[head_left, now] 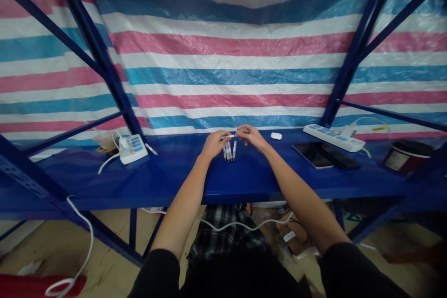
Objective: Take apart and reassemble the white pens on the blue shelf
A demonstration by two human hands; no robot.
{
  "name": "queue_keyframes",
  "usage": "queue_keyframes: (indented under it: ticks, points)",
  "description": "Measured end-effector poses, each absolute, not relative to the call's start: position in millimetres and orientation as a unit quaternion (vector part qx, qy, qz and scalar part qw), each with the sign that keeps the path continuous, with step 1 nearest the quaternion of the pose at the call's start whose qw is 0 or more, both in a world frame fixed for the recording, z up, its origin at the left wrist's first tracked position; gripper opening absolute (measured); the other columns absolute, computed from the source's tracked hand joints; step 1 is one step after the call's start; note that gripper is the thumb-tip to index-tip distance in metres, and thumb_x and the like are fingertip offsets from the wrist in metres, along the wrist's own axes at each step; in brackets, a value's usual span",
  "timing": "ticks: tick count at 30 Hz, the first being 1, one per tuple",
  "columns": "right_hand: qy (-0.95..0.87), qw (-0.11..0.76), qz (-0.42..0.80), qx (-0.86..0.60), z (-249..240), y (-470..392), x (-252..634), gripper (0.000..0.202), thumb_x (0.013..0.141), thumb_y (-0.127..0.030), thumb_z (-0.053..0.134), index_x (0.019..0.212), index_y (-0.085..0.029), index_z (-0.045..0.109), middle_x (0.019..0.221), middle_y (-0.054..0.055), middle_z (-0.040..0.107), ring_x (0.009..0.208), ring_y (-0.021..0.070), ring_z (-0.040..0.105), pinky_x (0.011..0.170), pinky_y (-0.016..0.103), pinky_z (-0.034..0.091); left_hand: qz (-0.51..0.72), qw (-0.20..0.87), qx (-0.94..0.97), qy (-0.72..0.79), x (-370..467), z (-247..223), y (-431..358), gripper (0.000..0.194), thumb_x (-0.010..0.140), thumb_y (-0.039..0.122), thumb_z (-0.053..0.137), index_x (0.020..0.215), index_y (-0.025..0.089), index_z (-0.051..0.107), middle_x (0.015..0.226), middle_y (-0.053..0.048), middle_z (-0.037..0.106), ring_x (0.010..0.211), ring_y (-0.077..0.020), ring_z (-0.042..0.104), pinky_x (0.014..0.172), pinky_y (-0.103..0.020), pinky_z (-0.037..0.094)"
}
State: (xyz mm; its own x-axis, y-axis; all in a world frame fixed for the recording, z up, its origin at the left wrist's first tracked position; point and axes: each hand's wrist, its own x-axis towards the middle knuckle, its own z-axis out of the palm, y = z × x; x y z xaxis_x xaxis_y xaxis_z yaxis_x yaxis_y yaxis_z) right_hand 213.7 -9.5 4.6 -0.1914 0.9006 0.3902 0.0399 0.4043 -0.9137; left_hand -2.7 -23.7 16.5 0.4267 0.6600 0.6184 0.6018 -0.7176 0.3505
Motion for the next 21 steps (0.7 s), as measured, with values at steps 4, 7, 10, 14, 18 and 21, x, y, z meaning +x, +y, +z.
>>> queue_keyframes:
  ticks: [4,7,10,14,18,21]
  points:
    - [-0.659,0.515,0.413,-0.36,4.4,-9.9,213.4,0.036,0.07,-0.027,0.081,0.1,-0.018,0.063,0.093,0.008,0.072,0.068,0.0159,0.062,0.043,0.021,0.047,0.375,0.048,0.848,0.371,-3.0,15.1,-23.3,0.017,0.093,0.026,0.063,0.107,0.025,0.072,0.11,-0.005,0.075,0.102,-0.0217,0.068,0.089,-0.032,0.05]
    - [-0.653,0.512,0.421,-0.366,3.3,-9.9,212.7,0.036,0.074,-0.032,0.08,0.102,-0.018,0.065,0.094,0.009,0.073,0.067,0.0159,0.064,0.042,0.021,0.048,0.374,0.063,0.845,0.378,-2.8,14.7,-25.1,0.02,0.091,0.022,0.064,0.111,0.025,0.069,0.107,-0.004,0.075,0.099,-0.0208,0.069,0.087,-0.03,0.05]
    - [-0.667,0.475,0.424,-0.387,0.9,-7.9,212.2,0.027,0.079,-0.037,0.076,0.092,-0.015,0.067,0.079,0.009,0.072,0.057,0.0143,0.06,0.039,0.02,0.043,0.357,0.072,0.851,0.378,-2.0,15.7,-28.5,0.03,0.092,0.019,0.061,0.12,0.027,0.066,0.103,-0.002,0.075,0.095,-0.0201,0.069,0.084,-0.03,0.049]
    - [-0.691,0.487,0.379,-0.376,-0.6,-4.9,212.4,0.029,0.073,-0.033,0.08,0.093,-0.015,0.07,0.075,0.006,0.071,0.058,0.0141,0.06,0.042,0.02,0.045,0.333,0.053,0.856,0.392,0.4,17.8,-32.7,0.033,0.094,0.019,0.055,0.123,0.029,0.065,0.104,-0.003,0.075,0.095,-0.0215,0.069,0.082,-0.03,0.048]
    - [-0.704,0.489,0.347,-0.381,0.4,-6.0,213.0,0.031,0.072,-0.036,0.081,0.093,-0.015,0.072,0.07,0.004,0.069,0.059,0.0155,0.061,0.042,0.02,0.044,0.326,0.032,0.838,0.436,2.5,19.6,-35.8,0.028,0.093,0.022,0.055,0.117,0.028,0.068,0.098,-0.003,0.076,0.088,-0.022,0.069,0.076,-0.029,0.047]
    - [-0.7,0.491,0.349,-0.384,0.6,-8.2,213.3,0.032,0.073,-0.038,0.081,0.095,-0.016,0.073,0.074,0.006,0.072,0.06,0.015,0.061,0.042,0.019,0.043,0.321,0.028,0.834,0.449,2.9,20.8,-37.6,0.023,0.096,0.032,0.056,0.115,0.028,0.069,0.097,-0.004,0.076,0.085,-0.0221,0.069,0.073,-0.029,0.047]
